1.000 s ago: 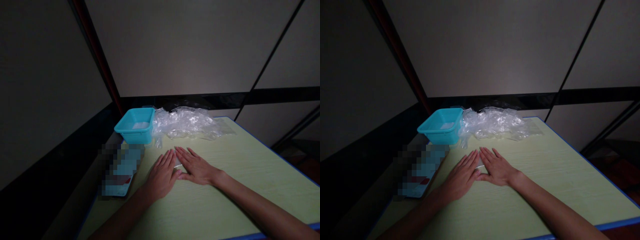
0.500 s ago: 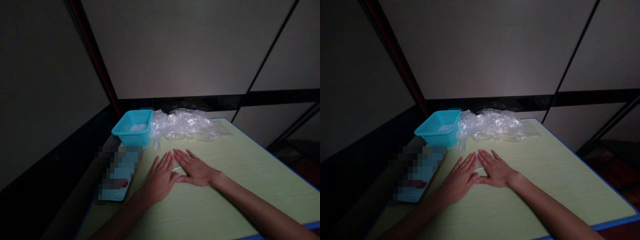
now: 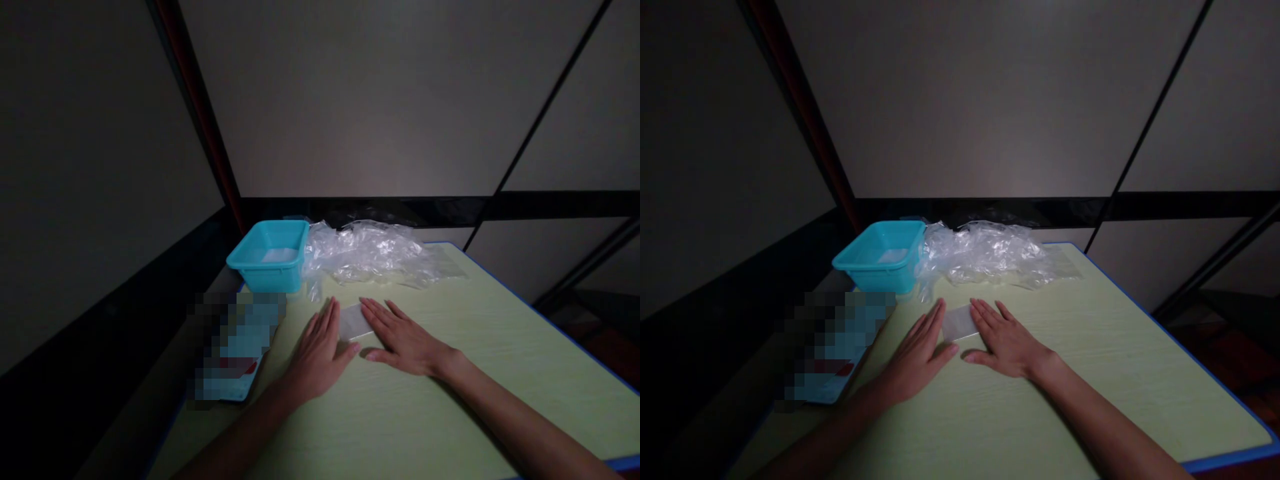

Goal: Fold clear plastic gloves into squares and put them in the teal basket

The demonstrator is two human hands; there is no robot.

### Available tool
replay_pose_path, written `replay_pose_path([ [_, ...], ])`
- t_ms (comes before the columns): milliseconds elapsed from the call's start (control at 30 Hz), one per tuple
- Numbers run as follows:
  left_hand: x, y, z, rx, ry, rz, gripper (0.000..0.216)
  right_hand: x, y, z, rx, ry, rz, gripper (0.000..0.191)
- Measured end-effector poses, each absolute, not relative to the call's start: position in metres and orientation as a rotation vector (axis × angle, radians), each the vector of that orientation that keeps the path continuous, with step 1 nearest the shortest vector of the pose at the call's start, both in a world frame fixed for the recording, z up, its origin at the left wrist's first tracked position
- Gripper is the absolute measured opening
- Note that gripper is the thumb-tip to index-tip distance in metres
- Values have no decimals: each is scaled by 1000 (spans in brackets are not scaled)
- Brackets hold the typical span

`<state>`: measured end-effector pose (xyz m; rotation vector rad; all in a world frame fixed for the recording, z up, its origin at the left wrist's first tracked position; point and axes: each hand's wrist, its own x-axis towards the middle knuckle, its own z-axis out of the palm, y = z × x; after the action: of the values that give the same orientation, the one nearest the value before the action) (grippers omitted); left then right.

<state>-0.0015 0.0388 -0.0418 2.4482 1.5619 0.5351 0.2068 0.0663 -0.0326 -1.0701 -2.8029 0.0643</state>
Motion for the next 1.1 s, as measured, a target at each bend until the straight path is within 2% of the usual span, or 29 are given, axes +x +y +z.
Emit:
replay_pose_path([
  [100,-2,40,-41,2383,1568,583,64,205,68,-33,-1045,-2776,40,79],
  [333,-5,32,-34,2674,1380,404,51,200,73,-35,-960,-2798,94,75],
  [833,-7,32,-31,2665,1342,256,53,197,71,-31,-1039,-2833,147,73],
  [1000,-7,35,-34,2551,1393,371,78,197,72,-26,-975,-2828,81,78],
  [1100,-5,36,-35,2448,1452,480,86,201,72,-18,-813,-2825,-88,59],
])
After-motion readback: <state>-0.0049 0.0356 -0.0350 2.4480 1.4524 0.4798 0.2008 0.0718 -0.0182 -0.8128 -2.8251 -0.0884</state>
